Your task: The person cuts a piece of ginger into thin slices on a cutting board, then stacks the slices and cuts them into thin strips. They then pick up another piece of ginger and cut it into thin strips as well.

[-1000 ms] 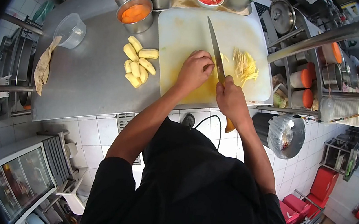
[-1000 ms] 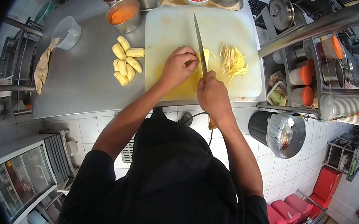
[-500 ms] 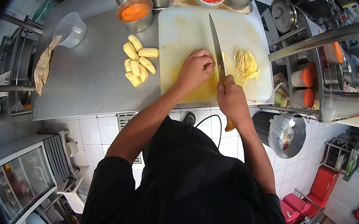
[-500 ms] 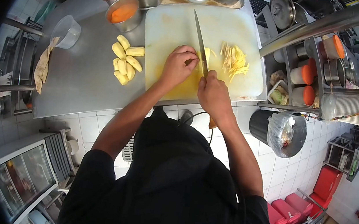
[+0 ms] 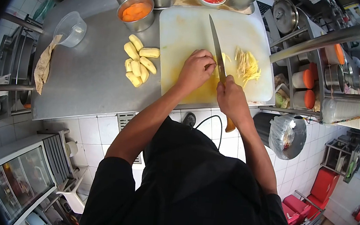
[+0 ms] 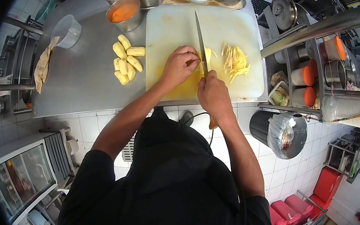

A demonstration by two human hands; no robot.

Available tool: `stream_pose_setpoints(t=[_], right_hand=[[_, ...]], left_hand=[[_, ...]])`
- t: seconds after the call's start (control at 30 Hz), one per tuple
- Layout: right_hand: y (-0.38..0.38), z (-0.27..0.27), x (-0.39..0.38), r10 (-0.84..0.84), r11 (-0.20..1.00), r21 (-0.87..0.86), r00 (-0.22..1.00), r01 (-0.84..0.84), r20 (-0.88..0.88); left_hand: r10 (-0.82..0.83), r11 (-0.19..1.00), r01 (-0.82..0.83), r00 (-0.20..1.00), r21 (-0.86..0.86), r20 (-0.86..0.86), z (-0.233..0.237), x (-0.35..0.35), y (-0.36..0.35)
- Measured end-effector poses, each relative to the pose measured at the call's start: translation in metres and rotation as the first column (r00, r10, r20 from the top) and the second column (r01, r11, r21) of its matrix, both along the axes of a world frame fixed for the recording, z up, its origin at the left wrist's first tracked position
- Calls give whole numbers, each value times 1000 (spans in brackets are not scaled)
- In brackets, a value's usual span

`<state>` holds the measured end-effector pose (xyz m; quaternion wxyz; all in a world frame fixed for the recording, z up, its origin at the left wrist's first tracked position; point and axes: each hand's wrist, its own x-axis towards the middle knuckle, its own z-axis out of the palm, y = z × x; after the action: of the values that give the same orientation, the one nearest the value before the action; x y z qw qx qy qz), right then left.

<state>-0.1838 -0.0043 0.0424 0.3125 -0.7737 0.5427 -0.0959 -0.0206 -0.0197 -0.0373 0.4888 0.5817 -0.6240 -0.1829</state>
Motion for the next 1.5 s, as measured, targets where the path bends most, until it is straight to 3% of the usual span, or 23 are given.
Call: stream_pose_setpoints(t=[0.73, 1.23, 1.5], right_hand=[[7, 13, 0, -29, 999, 18, 1000, 29, 0], [-3, -11, 7, -15, 1000, -28, 999, 14, -50], [5, 5, 1, -42, 999, 23, 999, 42, 9]], left_hand=[[9, 1000, -9, 1000, 16, 1, 3, 0, 1], [15, 1000, -14, 1000, -19, 11, 0, 0, -1], [18, 1000, -18, 1000, 6, 8, 0, 0, 1]])
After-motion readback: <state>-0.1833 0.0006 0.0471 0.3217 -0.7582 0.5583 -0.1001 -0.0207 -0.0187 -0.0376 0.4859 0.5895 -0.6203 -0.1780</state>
